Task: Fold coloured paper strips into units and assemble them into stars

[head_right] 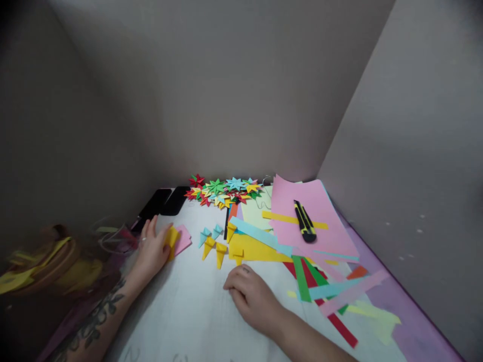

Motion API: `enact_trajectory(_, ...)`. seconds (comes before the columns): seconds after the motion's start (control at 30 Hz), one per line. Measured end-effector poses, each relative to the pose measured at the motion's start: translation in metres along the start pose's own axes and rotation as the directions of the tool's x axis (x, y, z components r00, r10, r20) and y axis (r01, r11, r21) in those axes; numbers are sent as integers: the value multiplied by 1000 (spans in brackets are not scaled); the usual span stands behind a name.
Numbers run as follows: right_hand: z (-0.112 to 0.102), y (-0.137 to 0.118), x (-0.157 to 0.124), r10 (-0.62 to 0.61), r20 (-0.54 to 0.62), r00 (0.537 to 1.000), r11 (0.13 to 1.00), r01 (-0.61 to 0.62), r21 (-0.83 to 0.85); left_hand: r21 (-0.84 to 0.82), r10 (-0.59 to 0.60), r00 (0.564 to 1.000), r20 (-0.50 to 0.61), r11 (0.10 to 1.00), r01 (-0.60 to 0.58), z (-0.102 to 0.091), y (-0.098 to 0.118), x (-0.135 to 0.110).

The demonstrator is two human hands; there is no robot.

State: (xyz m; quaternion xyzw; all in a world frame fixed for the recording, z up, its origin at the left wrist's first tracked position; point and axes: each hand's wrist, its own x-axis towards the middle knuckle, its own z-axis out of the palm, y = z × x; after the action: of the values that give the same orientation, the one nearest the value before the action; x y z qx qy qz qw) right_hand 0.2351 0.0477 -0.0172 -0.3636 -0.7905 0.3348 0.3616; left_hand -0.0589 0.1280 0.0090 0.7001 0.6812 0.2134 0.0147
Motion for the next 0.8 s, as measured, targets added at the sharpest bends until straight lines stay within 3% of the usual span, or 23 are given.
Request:
enact_trajectory(0.03, 0, 0, 0, 1, 7, 1000, 1000, -1, 4, 44, 84, 996, 29, 995, -86, 0, 5, 1)
enact_trajectory(0.1, 0, 0, 1, -6, 18, 1000, 1000, 6, 12, 25, 199, 962, 187, 978, -207, 0, 12, 7)
enact_trajectory(0.17, 0, 0, 1, -18, 22, 1000, 1000, 17, 18, -30, 239, 916, 323, 970, -242, 1, 15, 18)
enact_trajectory(0.27, 0, 1, 1, -18, 17, 1000, 1000, 18, 18, -10, 301, 866, 399, 946, -324, 3, 9, 40)
enact_trajectory(0.4, 0, 1, 0, -24, 12, 1000, 1000, 24, 17, -66, 389, 747, 539, 903, -424, 2, 1, 66)
enact_trajectory(0.5, -1, 0, 0, -30, 13, 999, 999, 30, 18, -70, 406, 692, 597, 886, -459, -2, 5, 75)
enact_trajectory(0.57, -1, 0, 0, -28, 17, 999, 999, 27, 18, -70, 416, 673, 611, 876, -477, -4, 9, 77)
enact_trajectory(0.8, 0, 0, 0, -9, 18, 1000, 1000, 8, 12, -121, 443, 675, 590, 875, -468, -7, 12, 75)
